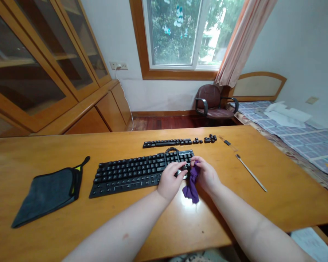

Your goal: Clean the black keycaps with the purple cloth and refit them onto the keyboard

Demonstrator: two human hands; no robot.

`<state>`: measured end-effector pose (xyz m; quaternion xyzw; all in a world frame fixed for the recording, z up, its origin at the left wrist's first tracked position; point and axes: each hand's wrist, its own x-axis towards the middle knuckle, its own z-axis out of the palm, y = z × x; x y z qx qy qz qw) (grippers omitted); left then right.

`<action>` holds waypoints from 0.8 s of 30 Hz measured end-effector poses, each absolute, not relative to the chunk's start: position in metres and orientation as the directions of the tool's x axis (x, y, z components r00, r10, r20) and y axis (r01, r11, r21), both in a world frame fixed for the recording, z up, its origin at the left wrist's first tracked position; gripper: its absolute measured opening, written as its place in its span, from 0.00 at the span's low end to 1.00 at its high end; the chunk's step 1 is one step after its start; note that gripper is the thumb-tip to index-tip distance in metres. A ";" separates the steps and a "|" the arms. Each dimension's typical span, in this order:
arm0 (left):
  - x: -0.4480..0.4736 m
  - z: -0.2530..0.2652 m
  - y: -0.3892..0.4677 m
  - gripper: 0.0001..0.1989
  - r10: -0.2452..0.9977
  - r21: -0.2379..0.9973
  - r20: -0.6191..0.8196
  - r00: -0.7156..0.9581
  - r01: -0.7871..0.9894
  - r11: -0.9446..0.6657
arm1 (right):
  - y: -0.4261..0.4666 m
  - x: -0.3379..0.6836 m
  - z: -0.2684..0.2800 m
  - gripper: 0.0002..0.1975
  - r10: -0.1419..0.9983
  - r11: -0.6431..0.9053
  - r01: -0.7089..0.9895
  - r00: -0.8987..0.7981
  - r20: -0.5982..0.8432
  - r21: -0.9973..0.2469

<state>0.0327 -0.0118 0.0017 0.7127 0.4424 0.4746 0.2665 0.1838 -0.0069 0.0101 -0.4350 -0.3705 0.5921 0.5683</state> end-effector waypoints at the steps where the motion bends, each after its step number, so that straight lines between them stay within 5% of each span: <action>1: 0.033 0.002 -0.012 0.13 0.885 0.798 0.437 0.160 0.385 -0.464 | -0.006 0.186 0.010 0.08 0.996 -0.029 -0.336 0.067 -0.055 -0.941; 8: 0.033 0.002 -0.014 0.16 0.883 0.799 0.427 0.195 0.376 -0.469 | -0.002 0.186 0.012 0.17 0.987 0.057 -0.335 0.160 0.003 -0.940; 17: 0.036 0.002 -0.011 0.08 0.922 0.882 0.380 0.077 0.270 -0.386 | -0.005 0.186 0.006 0.09 0.998 -0.004 -0.167 0.059 -0.014 -0.986; 24: 0.039 -0.002 -0.010 0.11 0.968 0.952 0.252 -0.012 0.181 -0.246 | -0.006 0.183 0.003 0.12 0.984 -0.177 -0.358 -0.067 -0.164 -0.917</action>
